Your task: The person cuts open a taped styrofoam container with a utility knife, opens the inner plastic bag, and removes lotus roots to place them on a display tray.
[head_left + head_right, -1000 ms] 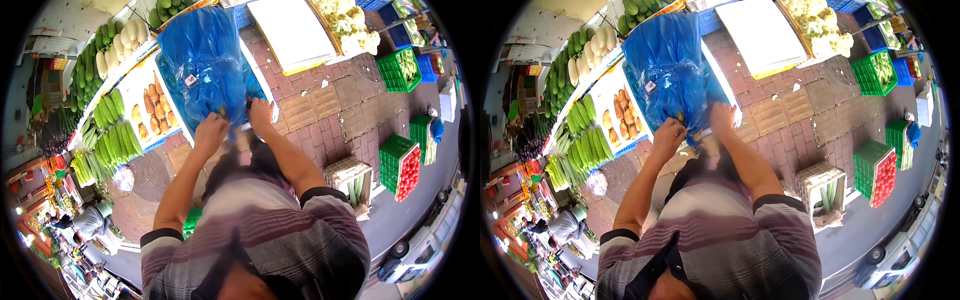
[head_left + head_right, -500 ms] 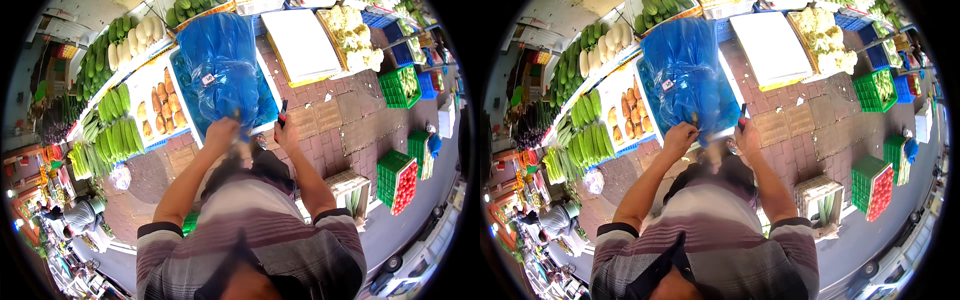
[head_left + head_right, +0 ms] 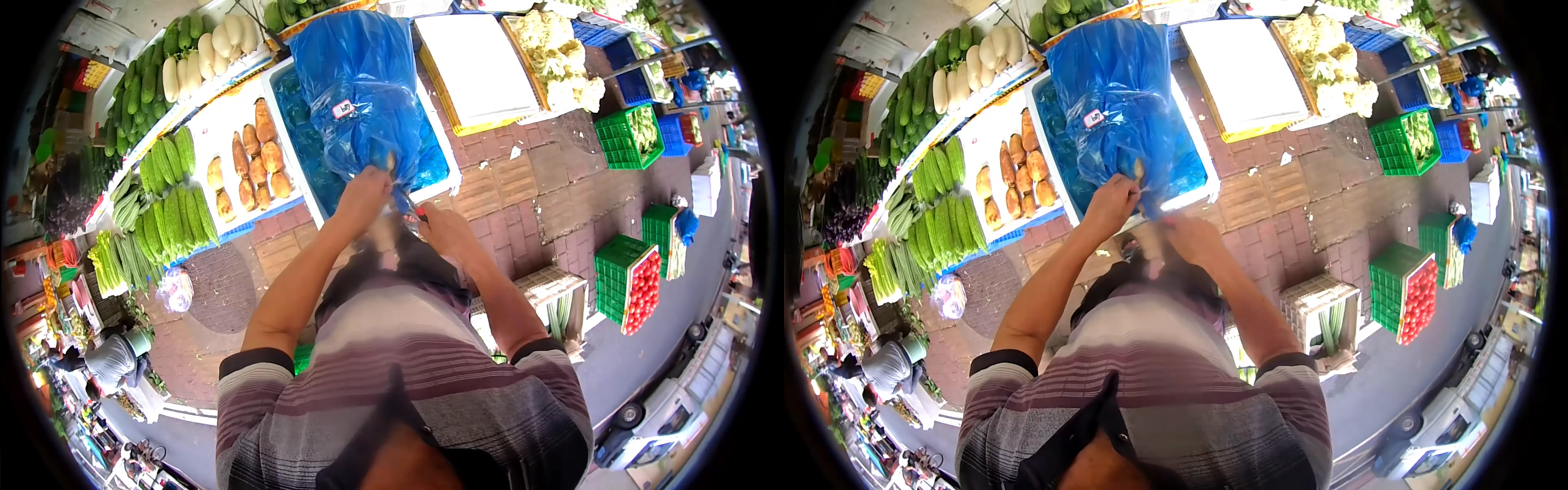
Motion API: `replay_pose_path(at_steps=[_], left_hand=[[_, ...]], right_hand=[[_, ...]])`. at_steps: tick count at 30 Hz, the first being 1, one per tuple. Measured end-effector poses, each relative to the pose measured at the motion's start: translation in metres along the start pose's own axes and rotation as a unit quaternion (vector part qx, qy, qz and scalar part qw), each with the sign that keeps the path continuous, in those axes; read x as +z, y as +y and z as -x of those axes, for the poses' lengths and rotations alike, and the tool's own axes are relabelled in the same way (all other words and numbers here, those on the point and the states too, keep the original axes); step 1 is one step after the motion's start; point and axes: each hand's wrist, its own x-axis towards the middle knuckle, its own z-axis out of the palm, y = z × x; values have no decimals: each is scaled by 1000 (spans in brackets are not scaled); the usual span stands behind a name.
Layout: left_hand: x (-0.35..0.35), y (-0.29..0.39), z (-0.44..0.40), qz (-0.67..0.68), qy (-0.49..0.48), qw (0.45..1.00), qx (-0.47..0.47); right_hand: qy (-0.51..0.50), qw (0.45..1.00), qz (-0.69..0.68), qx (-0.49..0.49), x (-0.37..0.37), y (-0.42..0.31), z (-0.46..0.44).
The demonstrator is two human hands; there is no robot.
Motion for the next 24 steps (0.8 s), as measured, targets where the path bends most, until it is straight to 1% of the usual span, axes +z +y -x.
replay_pose_path(at_steps=[1,4,5,8,11,14,17,20,24], left_hand=[[1,-2,1,6,5,1000,2],[5,-8,1,19,15,1000,6],[6,-9,0,22,16,1000,7],[6,-9,-1,26,18,999,13],[5,-8,-2,24,18,1000,5],[6,-10,-2,35,26,999,2],[6,-8,-2,40,39,998,0],[3,-4,-3,41,39,998,-3],[6,-4,2,31,46,998,0]], right_hand=[[-2,1000,13,-5,-2,-1,0],[40,996,42,-65,-3,1,-3],[16,997,56,-44,-6,0,-2],[28,995,65,-64,-13,-6,-2],[-1,996,80,-38,-22,-15,-3],[27,998,46,-44,-8,0,-16],[32,998,33,-39,-9,-2,-18],[59,997,24,-46,6,7,-32],[60,997,9,-51,4,8,-29]])
